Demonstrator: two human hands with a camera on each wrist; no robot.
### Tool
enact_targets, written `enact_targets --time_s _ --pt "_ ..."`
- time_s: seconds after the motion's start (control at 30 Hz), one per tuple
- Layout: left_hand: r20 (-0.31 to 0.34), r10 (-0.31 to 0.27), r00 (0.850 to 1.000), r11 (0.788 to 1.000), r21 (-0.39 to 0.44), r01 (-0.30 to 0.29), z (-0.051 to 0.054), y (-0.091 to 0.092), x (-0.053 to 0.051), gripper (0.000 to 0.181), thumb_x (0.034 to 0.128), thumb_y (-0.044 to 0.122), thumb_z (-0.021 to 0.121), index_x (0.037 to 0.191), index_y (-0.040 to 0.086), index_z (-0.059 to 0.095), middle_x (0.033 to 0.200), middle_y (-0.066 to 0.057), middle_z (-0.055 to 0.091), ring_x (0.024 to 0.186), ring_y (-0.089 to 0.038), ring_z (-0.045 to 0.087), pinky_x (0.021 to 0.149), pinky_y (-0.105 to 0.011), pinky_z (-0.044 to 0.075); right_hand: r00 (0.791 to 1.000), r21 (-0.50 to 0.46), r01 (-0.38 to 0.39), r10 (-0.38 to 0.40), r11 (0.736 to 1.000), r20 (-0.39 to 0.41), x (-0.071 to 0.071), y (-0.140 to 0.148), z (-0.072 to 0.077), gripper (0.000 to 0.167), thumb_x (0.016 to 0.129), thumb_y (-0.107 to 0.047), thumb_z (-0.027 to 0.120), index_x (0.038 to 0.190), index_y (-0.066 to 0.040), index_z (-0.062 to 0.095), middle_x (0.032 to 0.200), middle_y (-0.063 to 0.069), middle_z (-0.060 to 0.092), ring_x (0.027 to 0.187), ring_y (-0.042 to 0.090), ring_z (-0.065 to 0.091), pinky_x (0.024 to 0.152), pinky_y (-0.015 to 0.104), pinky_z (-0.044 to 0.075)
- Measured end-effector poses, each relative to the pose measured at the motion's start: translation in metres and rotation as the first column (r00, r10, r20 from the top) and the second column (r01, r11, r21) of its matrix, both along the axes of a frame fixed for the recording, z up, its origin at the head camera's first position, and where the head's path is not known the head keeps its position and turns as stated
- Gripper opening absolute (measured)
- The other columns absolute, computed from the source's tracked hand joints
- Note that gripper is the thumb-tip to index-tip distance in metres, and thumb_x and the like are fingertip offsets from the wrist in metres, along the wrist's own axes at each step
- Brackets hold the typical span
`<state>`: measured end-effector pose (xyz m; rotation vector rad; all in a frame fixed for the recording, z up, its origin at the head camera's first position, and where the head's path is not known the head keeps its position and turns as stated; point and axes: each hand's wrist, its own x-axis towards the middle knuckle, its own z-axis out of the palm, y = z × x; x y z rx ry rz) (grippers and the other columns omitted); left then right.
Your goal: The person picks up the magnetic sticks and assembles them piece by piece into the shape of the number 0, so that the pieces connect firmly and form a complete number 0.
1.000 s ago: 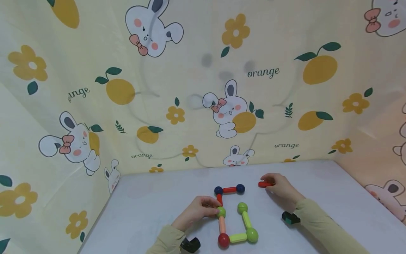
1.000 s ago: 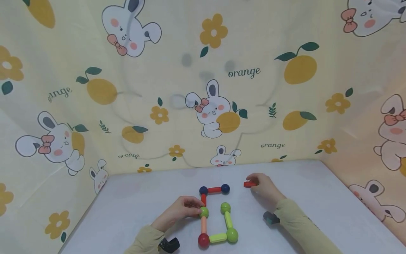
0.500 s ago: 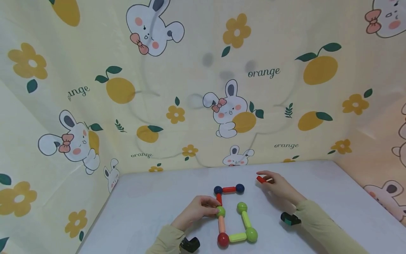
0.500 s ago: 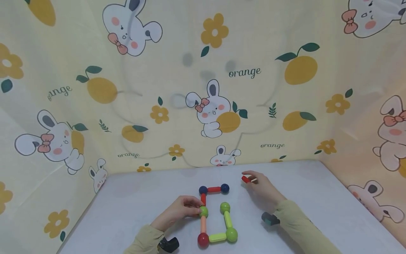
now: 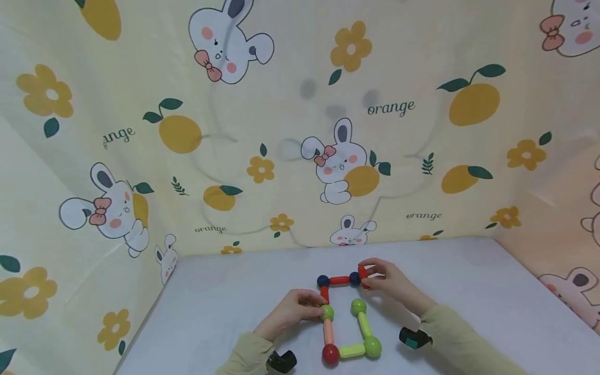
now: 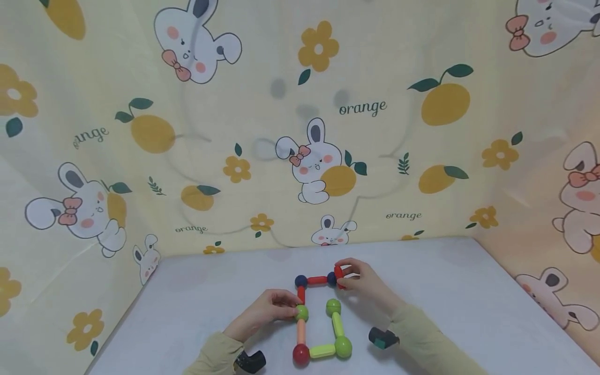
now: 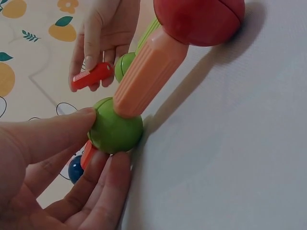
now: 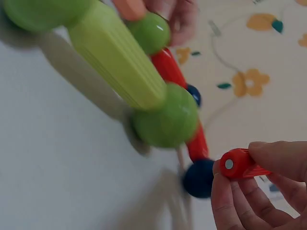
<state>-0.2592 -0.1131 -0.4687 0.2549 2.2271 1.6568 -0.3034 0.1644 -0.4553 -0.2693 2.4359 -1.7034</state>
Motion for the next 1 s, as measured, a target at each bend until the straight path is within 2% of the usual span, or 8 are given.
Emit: enact_targets --time_s 0.1,0.3,0.6,0.87,1.0 --pt "-0.003 -0.005 1.000 1.000 -0.003 0.005 0.000 0.000 -0.001 0.022 0.0823 0.012 0.075 0.104 0.009 0.072 0.091 -0.001 0.068 0.079 -0.015 0.063 0.074 -0.030 0.055 1.000 0.006 0.015 -0.015 1.000 0.000 0.002 -0.008 -0.006 0.043 0.085 -0.008 0.070 0.126 -0.006 0.056 0.104 0.010 0.062 0.087 0.022 0.063 0.077 0.034 0.056" --pt "-0.010 0.004 1.000 1.000 0.002 -0.004 0.000 0.002 -0.002 0.021 0.0822 0.010 0.075 0.103 0.008 0.072 0.091 -0.003 0.068 0.079 -0.016 0.062 0.073 -0.031 0.055 1.000 -0.007 -0.018 0.018 1.000 -0.006 0.007 -0.016 -0.013 0.040 0.084 -0.007 0.071 0.121 -0.004 0.058 0.098 0.011 0.061 0.081 0.023 0.063 0.071 0.035 0.057" --pt "-0.014 0.010 1.000 1.000 0.007 -0.010 -0.001 0.002 -0.003 0.020 0.0826 0.008 0.074 0.103 0.007 0.071 0.090 -0.003 0.067 0.078 -0.015 0.062 0.073 -0.031 0.055 0.998 0.068 0.058 -0.058 0.996 0.006 0.010 -0.022 -0.015 0.039 0.084 -0.009 0.073 0.121 -0.009 0.061 0.096 0.008 0.061 0.080 0.021 0.061 0.069 0.033 0.056" --pt "-0.011 -0.004 1.000 1.000 0.004 0.004 0.000 0.001 -0.002 0.022 0.0827 0.010 0.075 0.104 0.008 0.071 0.092 -0.003 0.067 0.080 -0.016 0.062 0.074 -0.031 0.055 0.996 0.055 0.080 -0.081 0.995 0.028 0.013 -0.026 -0.015 0.042 0.082 -0.009 0.075 0.121 -0.007 0.060 0.093 0.008 0.061 0.077 0.020 0.060 0.067 0.032 0.056" --pt "-0.008 -0.012 1.000 1.000 -0.025 0.012 0.004 -0.001 -0.005 0.021 0.0830 0.016 0.075 0.103 0.010 0.071 0.092 -0.002 0.067 0.080 -0.016 0.062 0.071 -0.031 0.055 0.996 0.061 0.080 -0.082 0.995 0.028 0.015 -0.027 -0.015 0.047 0.078 -0.008 0.078 0.121 -0.007 0.059 0.094 0.008 0.061 0.077 0.020 0.059 0.066 0.032 0.054"
